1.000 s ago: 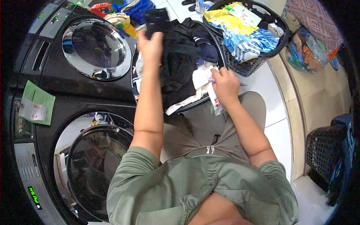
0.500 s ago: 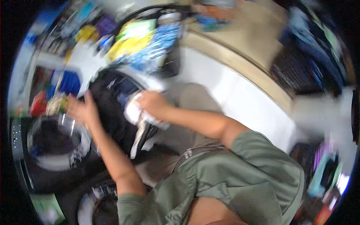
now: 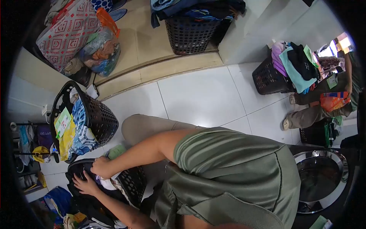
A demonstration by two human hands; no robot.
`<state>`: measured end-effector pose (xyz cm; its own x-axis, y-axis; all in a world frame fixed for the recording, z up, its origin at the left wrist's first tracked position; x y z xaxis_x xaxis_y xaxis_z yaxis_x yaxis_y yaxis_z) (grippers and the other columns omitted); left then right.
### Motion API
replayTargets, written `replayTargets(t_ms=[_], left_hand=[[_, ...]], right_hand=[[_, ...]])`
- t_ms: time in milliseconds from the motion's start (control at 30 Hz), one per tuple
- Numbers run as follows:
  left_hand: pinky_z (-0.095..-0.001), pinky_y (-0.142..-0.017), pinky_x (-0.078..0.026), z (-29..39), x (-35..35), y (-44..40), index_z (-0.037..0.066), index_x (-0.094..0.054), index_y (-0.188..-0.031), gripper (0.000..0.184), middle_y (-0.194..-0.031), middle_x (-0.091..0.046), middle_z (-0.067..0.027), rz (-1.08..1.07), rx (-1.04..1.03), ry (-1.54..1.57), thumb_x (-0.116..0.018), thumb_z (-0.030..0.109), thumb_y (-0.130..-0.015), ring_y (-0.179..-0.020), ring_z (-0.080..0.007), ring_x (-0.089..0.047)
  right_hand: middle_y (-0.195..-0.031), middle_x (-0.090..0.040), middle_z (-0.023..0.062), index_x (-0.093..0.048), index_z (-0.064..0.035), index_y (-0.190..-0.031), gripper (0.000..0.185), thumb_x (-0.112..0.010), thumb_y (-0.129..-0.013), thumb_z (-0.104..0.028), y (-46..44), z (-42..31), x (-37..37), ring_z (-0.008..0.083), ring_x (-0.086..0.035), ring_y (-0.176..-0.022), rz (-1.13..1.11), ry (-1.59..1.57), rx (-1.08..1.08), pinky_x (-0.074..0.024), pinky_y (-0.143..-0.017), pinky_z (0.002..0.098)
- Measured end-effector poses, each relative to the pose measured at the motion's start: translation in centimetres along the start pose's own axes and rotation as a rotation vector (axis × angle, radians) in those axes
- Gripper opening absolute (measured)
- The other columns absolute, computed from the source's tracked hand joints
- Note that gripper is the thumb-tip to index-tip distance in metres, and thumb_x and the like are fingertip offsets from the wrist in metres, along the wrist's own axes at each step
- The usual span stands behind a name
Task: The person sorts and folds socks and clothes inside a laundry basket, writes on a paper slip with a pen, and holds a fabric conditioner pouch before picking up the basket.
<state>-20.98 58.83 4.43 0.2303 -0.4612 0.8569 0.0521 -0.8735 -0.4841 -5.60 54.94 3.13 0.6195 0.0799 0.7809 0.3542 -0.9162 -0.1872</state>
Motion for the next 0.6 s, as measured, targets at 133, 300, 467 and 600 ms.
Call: replayTargets(t_ms=[133, 300, 467, 600], left_hand=[[-0.0423, -0.089, -0.037, 0.8, 4.3, 1.0, 0.008, -0.05, -0.115, 0.046, -0.121, -0.046, -0.0149, 0.373, -0.235, 0.485, -0.047, 0.042, -0.085, -0.11, -0.0299, -0.045], [-0.0277, -0.079, -0.043, 4.1, 4.2, 9.3, 0.0, -0.051, -0.109, 0.028, -0.108, -0.05, -0.0108, -0.417, 0.367, 1.587, -0.051, 0.018, -0.087, -0.094, -0.0173, -0.051], [-0.0277, -0.083, -0.04, 5.7, 2.8, 11.2, -0.004, -0.046, -0.115, 0.036, -0.109, -0.052, -0.0104, -0.288, 0.229, 1.386, -0.057, 0.006, -0.082, -0.094, -0.0158, -0.051], [-0.0248, -0.074, -0.045, 5.4, 1.6, 11.5, -0.004, -0.051, -0.106, 0.029, -0.101, -0.056, -0.0115, -0.324, 0.433, 1.581, -0.059, 0.003, -0.08, -0.084, -0.0139, -0.054]], right_hand=[[-0.081, -0.062, 0.0178, -0.059, -0.0021, -0.085, 0.028, -0.061, -0.061, -0.018, -0.9, 0.0, 0.5, 0.0326, -0.06, -0.083, -0.104, -0.128, 0.012, -0.0481, -0.07, 0.042], [-0.078, -0.063, 0.0167, -0.065, -0.0022, -0.076, 0.034, -0.073, -0.053, -0.026, -3.3, 1.8, -0.7, 0.0312, -0.061, -0.075, -0.055, -0.334, -0.023, -0.0483, -0.067, 0.0386], [-0.078, -0.062, 0.017, -0.064, -0.0018, -0.083, 0.041, -0.076, -0.05, -0.023, -2.6, 1.0, -0.5, 0.0299, -0.061, -0.077, -0.107, -0.329, -0.009, -0.0485, -0.068, 0.0396], [-0.085, -0.057, 0.0152, -0.057, -0.0037, -0.089, 0.03, -0.065, -0.061, -0.012, 0.3, 3.4, 8.9, 0.0316, -0.059, -0.079, 0.324, -0.173, -0.127, -0.0473, -0.066, 0.0441]])
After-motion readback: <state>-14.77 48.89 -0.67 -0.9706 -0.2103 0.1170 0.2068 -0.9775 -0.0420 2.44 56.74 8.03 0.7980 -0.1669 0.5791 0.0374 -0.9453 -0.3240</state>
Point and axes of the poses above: each hand's wrist, its own y-axis away from the middle knuckle, its own x-axis out of the back of the hand, z = x × y, the point moved 5 cm from there along -y, towards the middle knuckle
